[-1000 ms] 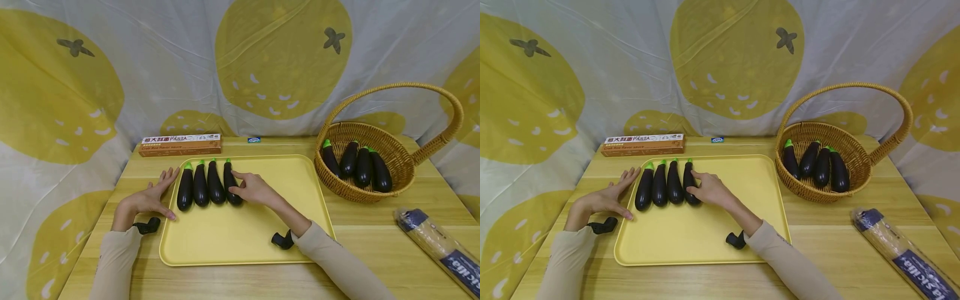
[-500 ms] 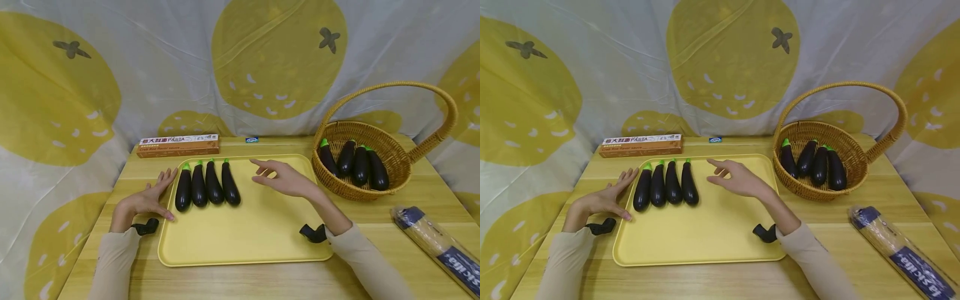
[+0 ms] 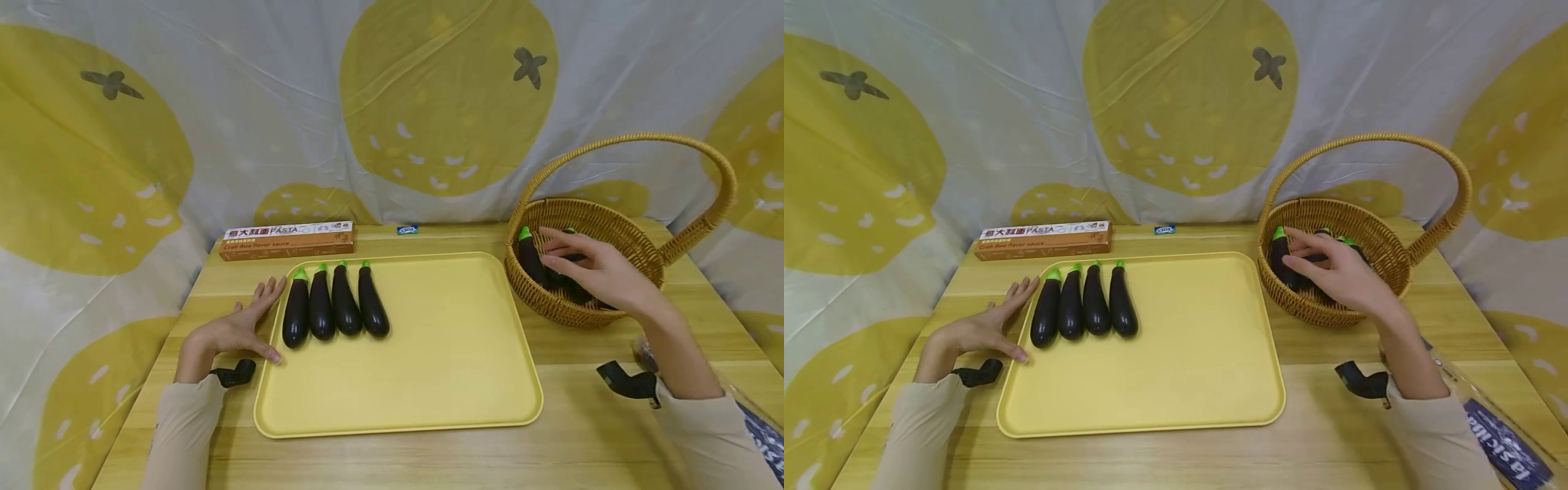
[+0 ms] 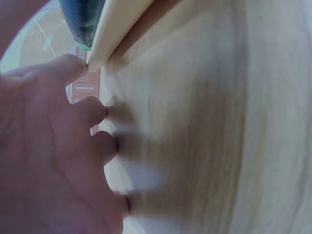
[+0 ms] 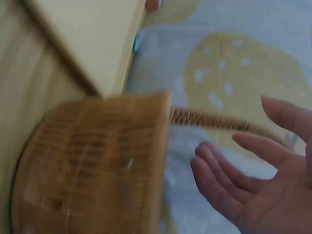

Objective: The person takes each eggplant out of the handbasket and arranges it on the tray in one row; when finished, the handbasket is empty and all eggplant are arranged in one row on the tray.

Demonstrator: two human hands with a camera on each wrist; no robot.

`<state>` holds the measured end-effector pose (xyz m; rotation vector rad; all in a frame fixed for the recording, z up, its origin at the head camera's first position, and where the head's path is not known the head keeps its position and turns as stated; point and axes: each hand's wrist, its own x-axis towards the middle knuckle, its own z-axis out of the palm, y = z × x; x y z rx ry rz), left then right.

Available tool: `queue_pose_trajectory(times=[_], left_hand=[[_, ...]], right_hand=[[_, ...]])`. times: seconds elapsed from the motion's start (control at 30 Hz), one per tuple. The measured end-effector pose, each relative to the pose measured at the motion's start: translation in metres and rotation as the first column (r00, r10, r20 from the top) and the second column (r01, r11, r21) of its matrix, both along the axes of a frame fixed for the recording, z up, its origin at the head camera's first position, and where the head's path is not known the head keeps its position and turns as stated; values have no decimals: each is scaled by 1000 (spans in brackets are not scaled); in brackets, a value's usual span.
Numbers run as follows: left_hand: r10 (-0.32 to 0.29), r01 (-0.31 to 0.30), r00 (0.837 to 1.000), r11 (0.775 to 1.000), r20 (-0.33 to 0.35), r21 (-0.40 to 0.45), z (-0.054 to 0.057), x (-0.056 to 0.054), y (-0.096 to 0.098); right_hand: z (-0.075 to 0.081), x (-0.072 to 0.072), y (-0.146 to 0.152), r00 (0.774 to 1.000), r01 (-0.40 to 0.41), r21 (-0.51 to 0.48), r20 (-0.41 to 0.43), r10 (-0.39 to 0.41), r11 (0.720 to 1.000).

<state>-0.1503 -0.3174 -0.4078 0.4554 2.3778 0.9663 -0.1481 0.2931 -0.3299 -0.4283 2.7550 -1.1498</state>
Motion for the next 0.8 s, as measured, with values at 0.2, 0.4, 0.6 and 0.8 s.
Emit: queue_pose_trajectory(times=[0.2, 0.4, 0.6, 0.8], left_hand=[[-1, 1, 1000, 1000, 0, -2, 1, 1, -1], [-5, 5, 1000, 1000, 0, 5, 0, 2, -3], [-8, 8, 1000, 1000, -9, 2, 1, 2, -2], [-3, 3, 1000, 1000, -4, -2, 2, 2, -1]], right_hand=[[-14, -7, 50, 986, 159, 58, 42, -162, 986], [-27, -12, 72, 960, 226, 109, 142, -240, 968], [-36, -18, 77, 943, 209, 249, 204, -262, 946], [-41, -25, 78, 945, 209, 316, 178, -274, 925]])
